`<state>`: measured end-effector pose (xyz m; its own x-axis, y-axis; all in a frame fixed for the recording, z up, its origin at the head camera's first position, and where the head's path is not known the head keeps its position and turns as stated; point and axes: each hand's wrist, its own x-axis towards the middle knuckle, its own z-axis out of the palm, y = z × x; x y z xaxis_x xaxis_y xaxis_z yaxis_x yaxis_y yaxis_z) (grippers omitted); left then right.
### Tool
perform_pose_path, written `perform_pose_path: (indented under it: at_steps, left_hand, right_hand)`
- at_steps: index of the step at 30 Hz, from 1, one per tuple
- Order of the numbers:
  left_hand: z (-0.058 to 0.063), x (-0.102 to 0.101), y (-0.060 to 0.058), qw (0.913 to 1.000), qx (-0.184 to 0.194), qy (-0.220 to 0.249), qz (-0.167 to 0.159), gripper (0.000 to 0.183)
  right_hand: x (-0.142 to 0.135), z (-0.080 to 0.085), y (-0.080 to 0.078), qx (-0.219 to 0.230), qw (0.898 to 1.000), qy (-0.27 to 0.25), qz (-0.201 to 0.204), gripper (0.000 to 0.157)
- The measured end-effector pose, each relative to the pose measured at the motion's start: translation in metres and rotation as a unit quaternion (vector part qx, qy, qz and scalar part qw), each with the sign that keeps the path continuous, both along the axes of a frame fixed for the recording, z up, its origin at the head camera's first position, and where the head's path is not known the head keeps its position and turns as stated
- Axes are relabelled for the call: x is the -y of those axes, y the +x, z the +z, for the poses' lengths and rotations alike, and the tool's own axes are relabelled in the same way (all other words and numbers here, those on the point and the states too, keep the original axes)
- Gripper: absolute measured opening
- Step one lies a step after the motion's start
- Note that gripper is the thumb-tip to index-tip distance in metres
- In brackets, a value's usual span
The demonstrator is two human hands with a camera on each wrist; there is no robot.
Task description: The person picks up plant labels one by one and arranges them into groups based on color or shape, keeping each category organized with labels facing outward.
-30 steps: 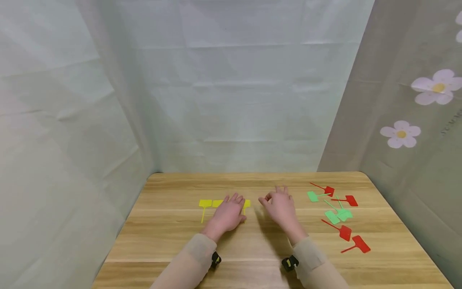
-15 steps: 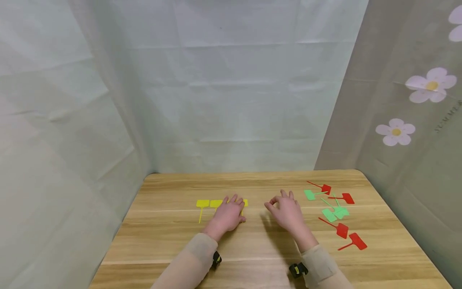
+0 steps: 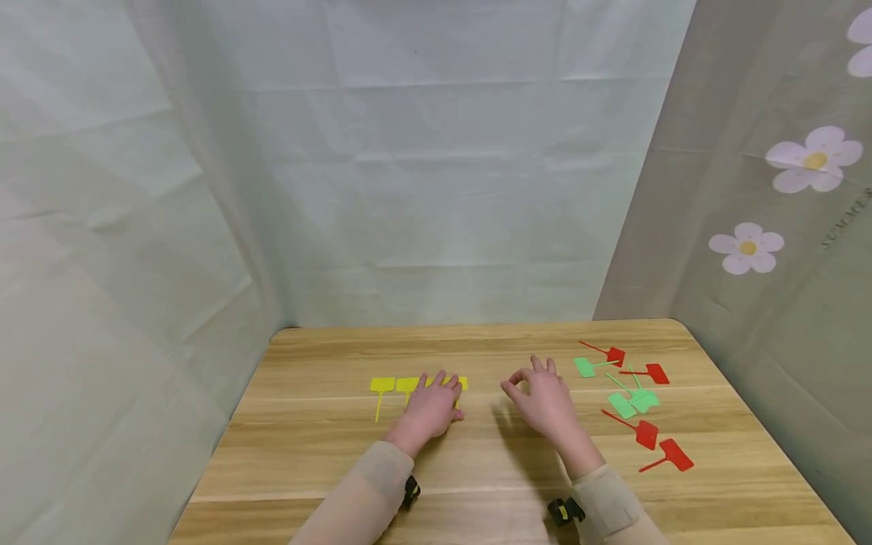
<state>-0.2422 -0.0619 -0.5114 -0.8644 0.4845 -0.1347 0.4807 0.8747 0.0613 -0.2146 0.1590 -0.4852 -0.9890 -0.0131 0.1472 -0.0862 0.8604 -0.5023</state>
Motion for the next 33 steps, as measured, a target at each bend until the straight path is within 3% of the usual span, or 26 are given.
perform_pose_path:
  at_steps: [33]
  left_hand:
    - [-0.005,-0.005,-0.004,0.9998,-0.011,-0.018,0.007,0.062]
  right_hand:
    - [-0.020,-0.014,0.007,0.036,0.999,0.020,0.001,0.020]
